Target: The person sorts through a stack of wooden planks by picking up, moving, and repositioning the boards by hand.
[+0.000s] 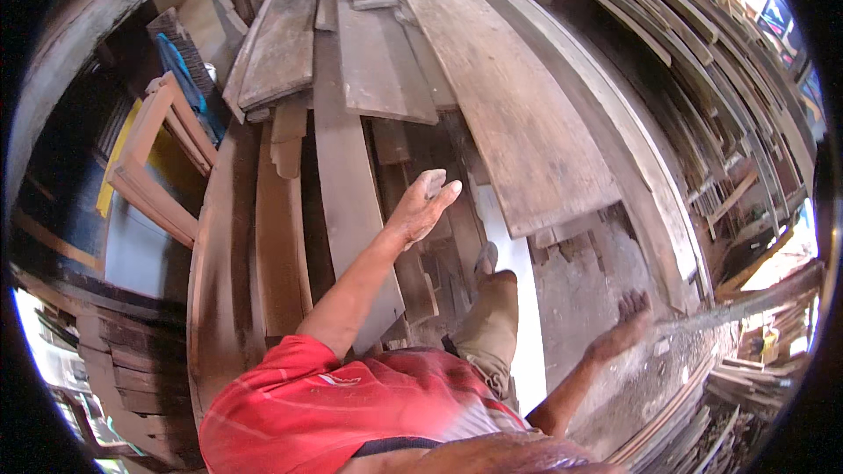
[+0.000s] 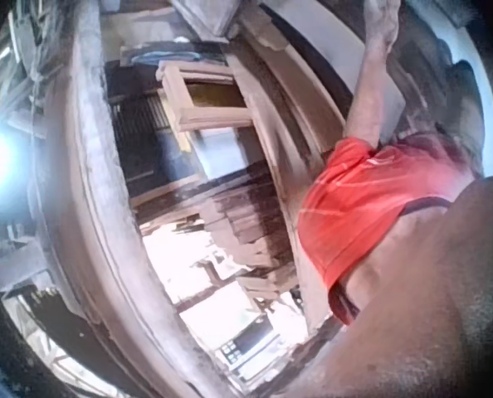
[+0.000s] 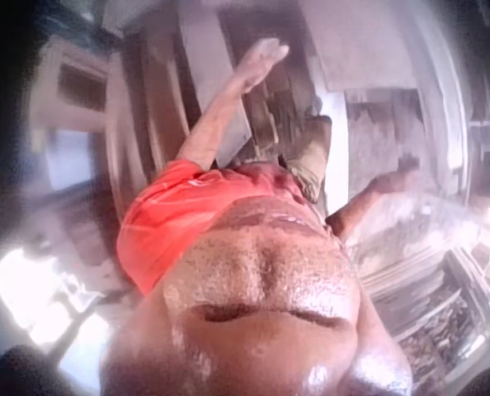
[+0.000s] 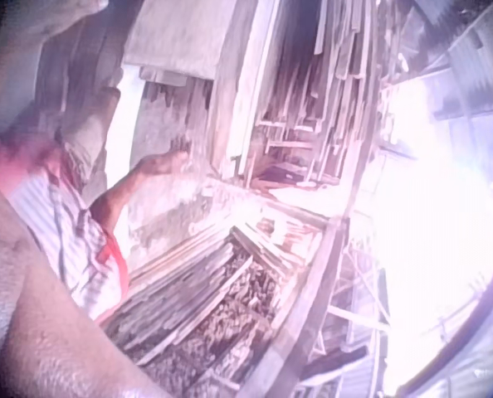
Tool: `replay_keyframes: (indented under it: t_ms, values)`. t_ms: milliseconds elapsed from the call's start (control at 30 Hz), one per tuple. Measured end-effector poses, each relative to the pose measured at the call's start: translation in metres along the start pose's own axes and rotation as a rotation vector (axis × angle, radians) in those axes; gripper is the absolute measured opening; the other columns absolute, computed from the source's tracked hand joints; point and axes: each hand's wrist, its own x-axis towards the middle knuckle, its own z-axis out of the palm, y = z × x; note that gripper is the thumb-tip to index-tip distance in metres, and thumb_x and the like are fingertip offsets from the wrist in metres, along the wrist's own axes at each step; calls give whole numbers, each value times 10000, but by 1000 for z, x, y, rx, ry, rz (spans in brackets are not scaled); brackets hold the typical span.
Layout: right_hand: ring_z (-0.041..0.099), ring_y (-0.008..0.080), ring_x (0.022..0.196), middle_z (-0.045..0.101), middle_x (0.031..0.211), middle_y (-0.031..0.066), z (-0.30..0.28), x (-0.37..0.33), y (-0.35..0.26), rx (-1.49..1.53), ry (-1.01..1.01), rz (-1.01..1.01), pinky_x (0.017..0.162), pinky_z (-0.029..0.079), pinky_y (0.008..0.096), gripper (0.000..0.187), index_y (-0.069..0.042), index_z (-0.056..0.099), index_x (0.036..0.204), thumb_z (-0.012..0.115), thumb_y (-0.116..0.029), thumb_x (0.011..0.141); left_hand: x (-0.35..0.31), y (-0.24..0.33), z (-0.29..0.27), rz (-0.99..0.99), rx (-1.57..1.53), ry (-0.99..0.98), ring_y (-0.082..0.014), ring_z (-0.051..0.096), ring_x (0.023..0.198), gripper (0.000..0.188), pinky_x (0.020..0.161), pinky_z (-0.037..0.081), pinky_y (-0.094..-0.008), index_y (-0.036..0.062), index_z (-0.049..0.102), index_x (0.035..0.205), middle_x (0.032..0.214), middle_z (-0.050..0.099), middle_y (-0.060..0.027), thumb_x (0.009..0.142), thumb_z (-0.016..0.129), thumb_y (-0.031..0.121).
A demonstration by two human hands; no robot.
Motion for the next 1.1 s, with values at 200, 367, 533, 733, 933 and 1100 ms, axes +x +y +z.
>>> replay_keyframes:
  t_ms: [200,367,533,733,933,1100]
  values:
    - [580,299,1184,584,1305,221,75,24,19,-120,-98,32,1017,463,415,538,79,496,1376,540,-341,1043,43,-63,72,-308,-361,100,-155,523,1031,704,875,465,-330,31,524,1308,1205,549,-55,920,643,606]
    - [541,289,1244,552,1365,212,148,58,37,-40,-99,216,1055,426,385,653,88,444,1425,604,-389,1008,71,-82,109,-297,-330,30,-274,526,1247,949,1028,450,-388,-85,397,1447,1429,491,-194,905,608,664]
    - [506,318,1292,491,1420,235,176,86,85,-57,-15,312,1071,424,420,747,93,375,1458,642,-408,973,81,-65,142,-417,-283,257,-273,421,1339,889,1138,310,-449,-98,469,1374,1396,518,-201,910,603,648]
    - [515,330,1275,477,1415,244,192,102,96,410,-50,456,1050,450,425,753,81,287,1495,622,-369,993,105,-107,152,-320,-271,145,-274,493,1263,879,1076,394,-407,-110,474,1373,1353,561,-196,895,669,601]
    - [510,315,1279,476,1424,227,175,70,13,431,-178,521,1063,441,422,739,81,293,1502,627,-346,999,72,-75,116,-222,-224,143,-278,548,1177,929,1001,457,-403,-167,492,1304,1256,586,-254,871,684,632]
    - [521,315,1267,518,1384,233,134,68,-28,133,-398,223,1064,434,420,652,75,370,1471,639,-275,991,1,64,58,-340,6,266,-230,541,1127,858,1002,440,-405,-131,497,1325,1202,613,-178,903,671,596]
